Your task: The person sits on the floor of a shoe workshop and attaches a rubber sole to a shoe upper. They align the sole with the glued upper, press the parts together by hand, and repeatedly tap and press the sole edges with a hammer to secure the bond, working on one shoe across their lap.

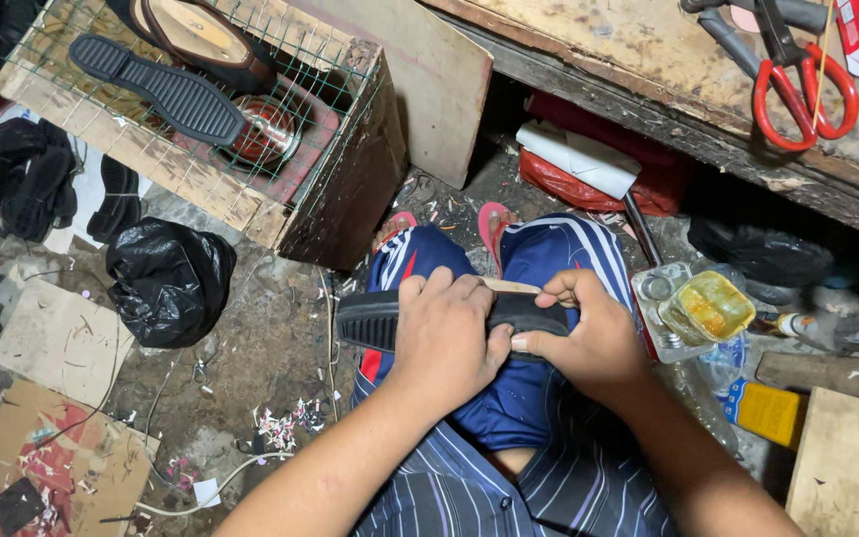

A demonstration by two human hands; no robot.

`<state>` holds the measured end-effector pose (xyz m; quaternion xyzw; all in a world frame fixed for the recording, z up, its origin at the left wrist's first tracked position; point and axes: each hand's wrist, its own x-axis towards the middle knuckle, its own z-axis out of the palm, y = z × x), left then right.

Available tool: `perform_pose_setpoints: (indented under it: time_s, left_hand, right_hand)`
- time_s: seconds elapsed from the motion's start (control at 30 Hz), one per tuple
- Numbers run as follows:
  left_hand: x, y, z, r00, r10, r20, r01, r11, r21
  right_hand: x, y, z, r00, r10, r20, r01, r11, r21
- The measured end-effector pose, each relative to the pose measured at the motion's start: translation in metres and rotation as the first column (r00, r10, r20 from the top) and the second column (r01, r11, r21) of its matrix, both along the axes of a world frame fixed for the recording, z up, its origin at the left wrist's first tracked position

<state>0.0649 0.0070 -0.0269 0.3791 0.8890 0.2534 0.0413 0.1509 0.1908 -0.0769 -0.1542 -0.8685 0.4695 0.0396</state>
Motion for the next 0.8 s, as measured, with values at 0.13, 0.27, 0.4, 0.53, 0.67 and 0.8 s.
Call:
perform_pose_setpoints:
  time_s: [0.13, 0.27, 0.4, 0.53, 0.67, 0.8]
  left_hand:
    - [-0.003, 0.004, 0.004, 0.999, 0.006, 0.044, -0.004, 0.998, -0.056]
    - [-0.005, 0.003, 0.009, 1.000, 0.016, 0.015, -0.015, 0.998, -0.068]
    - [-0.017, -0.023, 0.013, 0.995, 0.040, 0.090, -0.048, 0.995, 0.083]
    - [-0.023, -0.058, 0.006, 0.997, 0.045, 0.056, -0.055, 0.981, 0.189]
    - [-0.021, -0.066, -0.013, 0.999, 0.019, 0.026, -0.025, 0.954, 0.298]
    - [-0.021, -0.065, -0.023, 1.000, 0.027, 0.012, -0.030, 0.937, 0.348]
  right_hand:
    - [-0.002, -0.001, 0.001, 1.000, -0.001, 0.019, 0.001, 1.000, -0.003]
    - [-0.002, 0.001, 0.002, 0.995, 0.068, -0.071, -0.065, 0.997, 0.045]
    - [-0.001, 0.006, 0.009, 0.982, 0.135, -0.133, -0.126, 0.989, 0.079]
    - [-0.005, 0.004, 0.017, 0.966, 0.216, -0.142, -0.203, 0.974, 0.101]
    - [-0.018, -0.010, 0.020, 0.905, 0.341, -0.254, -0.286, 0.930, 0.230]
    - [-0.029, -0.029, 0.017, 0.868, 0.381, -0.319, -0.270, 0.900, 0.341]
